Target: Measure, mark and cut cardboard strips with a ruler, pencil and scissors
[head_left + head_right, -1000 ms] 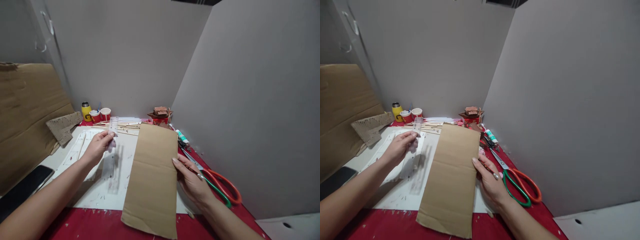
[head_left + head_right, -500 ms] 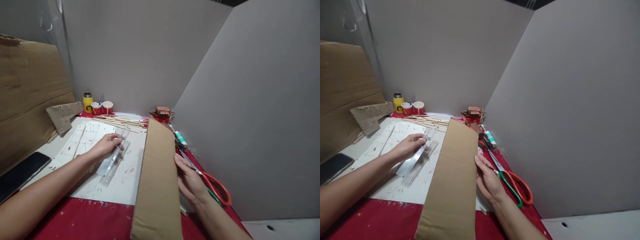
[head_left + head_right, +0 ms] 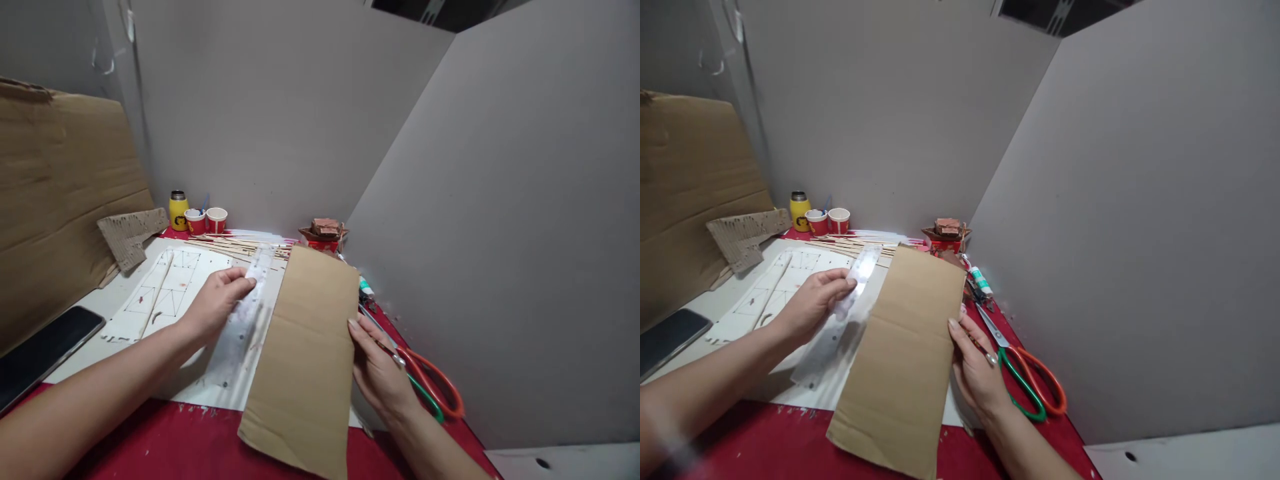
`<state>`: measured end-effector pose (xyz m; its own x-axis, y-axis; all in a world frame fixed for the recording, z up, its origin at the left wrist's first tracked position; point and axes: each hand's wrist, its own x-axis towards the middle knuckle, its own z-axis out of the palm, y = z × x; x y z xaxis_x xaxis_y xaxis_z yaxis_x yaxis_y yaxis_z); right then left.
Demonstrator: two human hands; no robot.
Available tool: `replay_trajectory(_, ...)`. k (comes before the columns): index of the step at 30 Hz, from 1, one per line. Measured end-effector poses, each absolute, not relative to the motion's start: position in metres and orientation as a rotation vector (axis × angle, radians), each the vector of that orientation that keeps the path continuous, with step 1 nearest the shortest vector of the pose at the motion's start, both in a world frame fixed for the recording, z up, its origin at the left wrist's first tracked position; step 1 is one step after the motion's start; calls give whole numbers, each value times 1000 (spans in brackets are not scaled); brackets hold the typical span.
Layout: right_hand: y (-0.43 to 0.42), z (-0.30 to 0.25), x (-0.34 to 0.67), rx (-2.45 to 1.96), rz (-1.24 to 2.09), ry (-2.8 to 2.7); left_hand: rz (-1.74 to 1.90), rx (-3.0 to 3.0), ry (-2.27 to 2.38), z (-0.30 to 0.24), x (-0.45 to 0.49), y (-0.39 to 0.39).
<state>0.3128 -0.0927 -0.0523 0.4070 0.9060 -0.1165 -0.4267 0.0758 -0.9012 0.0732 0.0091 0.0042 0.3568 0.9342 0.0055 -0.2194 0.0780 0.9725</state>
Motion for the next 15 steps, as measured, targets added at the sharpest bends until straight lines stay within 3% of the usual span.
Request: replay_trajectory(15,-100,-50,307,-1107,1092,-633,1054,1395,828,3,82,-12)
